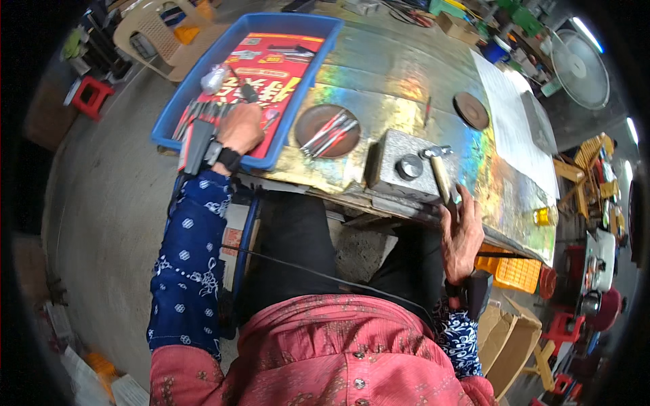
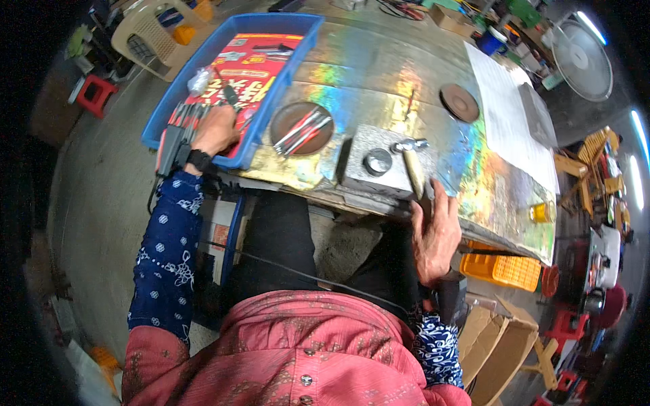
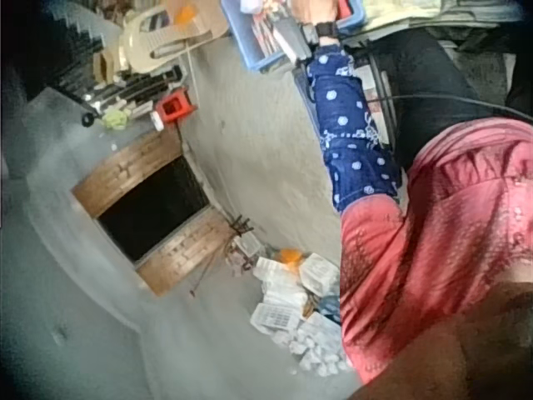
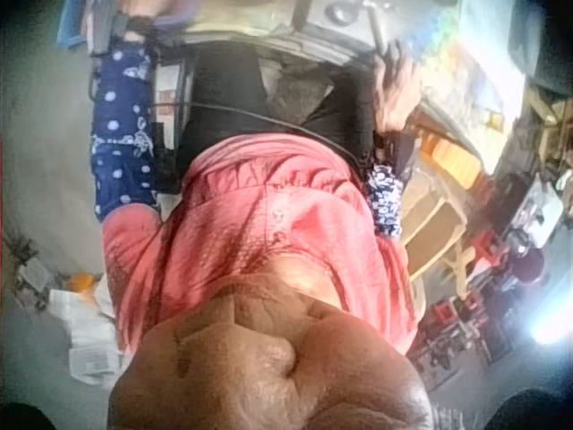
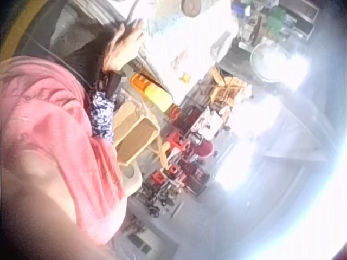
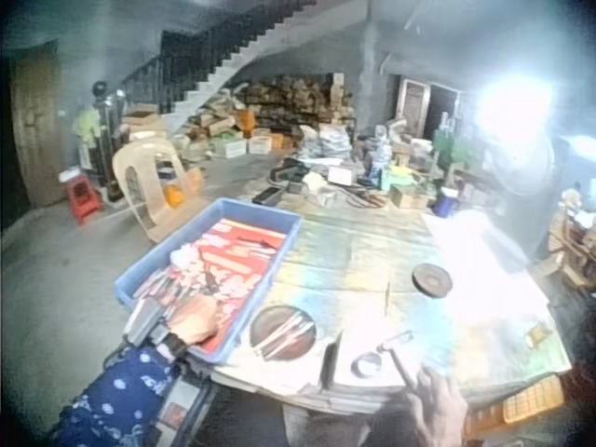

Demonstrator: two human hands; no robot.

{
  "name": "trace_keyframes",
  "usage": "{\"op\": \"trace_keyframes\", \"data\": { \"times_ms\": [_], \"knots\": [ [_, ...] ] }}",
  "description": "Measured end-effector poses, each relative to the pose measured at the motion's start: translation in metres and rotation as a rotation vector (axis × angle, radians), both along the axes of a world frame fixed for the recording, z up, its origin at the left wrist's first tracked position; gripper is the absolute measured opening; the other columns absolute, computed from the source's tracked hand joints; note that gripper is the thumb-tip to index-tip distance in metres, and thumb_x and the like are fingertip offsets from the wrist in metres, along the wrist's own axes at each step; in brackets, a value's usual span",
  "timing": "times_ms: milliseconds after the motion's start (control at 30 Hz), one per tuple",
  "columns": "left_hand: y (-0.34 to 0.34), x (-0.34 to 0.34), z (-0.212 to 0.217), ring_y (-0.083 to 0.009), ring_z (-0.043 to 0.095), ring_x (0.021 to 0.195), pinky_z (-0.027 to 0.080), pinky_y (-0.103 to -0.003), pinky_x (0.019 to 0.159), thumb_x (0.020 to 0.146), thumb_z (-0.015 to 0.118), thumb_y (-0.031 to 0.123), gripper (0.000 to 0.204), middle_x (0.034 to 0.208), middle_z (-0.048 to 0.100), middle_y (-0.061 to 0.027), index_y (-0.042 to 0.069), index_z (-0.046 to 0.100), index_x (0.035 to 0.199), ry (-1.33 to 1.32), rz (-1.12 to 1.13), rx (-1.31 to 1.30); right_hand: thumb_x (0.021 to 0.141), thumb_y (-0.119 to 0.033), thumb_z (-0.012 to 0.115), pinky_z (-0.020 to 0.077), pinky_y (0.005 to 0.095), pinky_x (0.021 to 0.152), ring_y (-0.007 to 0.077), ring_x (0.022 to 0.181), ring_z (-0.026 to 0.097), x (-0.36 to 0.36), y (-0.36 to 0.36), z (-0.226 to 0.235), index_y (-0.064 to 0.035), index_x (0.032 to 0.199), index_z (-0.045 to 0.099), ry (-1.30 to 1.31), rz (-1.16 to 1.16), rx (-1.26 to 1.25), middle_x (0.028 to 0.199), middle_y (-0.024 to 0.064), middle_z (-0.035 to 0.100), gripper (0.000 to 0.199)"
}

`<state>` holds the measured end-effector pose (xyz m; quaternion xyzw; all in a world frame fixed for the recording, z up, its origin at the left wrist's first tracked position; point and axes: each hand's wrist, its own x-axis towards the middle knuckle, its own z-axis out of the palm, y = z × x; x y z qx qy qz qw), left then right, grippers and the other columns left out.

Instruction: The person repeatedly picks small metal rods from a blue tray, places them on a metal block, and strikes them with a hammer. The person then places the rods into a small round dish on the table. This cycle repeats throughout the clip.

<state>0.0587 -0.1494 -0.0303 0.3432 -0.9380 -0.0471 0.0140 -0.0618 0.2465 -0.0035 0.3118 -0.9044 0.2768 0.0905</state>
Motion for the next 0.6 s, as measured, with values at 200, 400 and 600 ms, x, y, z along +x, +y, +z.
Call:
{"op": "trace_keyframes", "data": {
  "times_ms": [200,400,600],
  "knots": [
    [-0.02,0.003,-0.01,-0.0418,0.062,0.083,0.049,-0.047,0.071,0.074,0.065,0.015,0.021,0.085,0.063,-0.0256,-0.002,0.063,0.087,0.072,-0.09,-0.045,0.086,-0.017,0.066,0.0481,0.0423,0.069,0.0367,0.08,0.059,-0.014,0.016,0.006,-0.0053,0.117,0.058,0.09,-0.014,-0.036,0.094,0.0186,0.056,0.033],
    [-0.018,0.006,-0.005,-0.0428,0.061,0.083,0.048,-0.049,0.068,0.078,0.06,0.017,0.02,0.084,0.063,-0.0257,0.001,0.062,0.089,0.163,-0.074,-0.054,0.089,-0.019,0.064,0.0444,0.0356,0.059,0.0251,0.063,0.056,-0.042,0.044,0.0,-0.0003,0.101,0.065,0.067,-0.101,-0.039,0.076,0.0134,0.056,0.023],
    [-0.022,0.006,-0.001,-0.0425,0.061,0.078,0.046,-0.048,0.067,0.078,0.058,0.016,0.019,0.08,0.062,-0.0256,-0.002,0.061,0.084,0.201,-0.073,-0.036,0.085,-0.013,0.064,0.0467,0.0409,0.065,0.034,0.072,0.06,-0.081,0.061,-0.02,-0.0041,0.097,0.067,0.076,-0.192,0.071,0.079,0.015,0.061,0.016]
  ]
}}
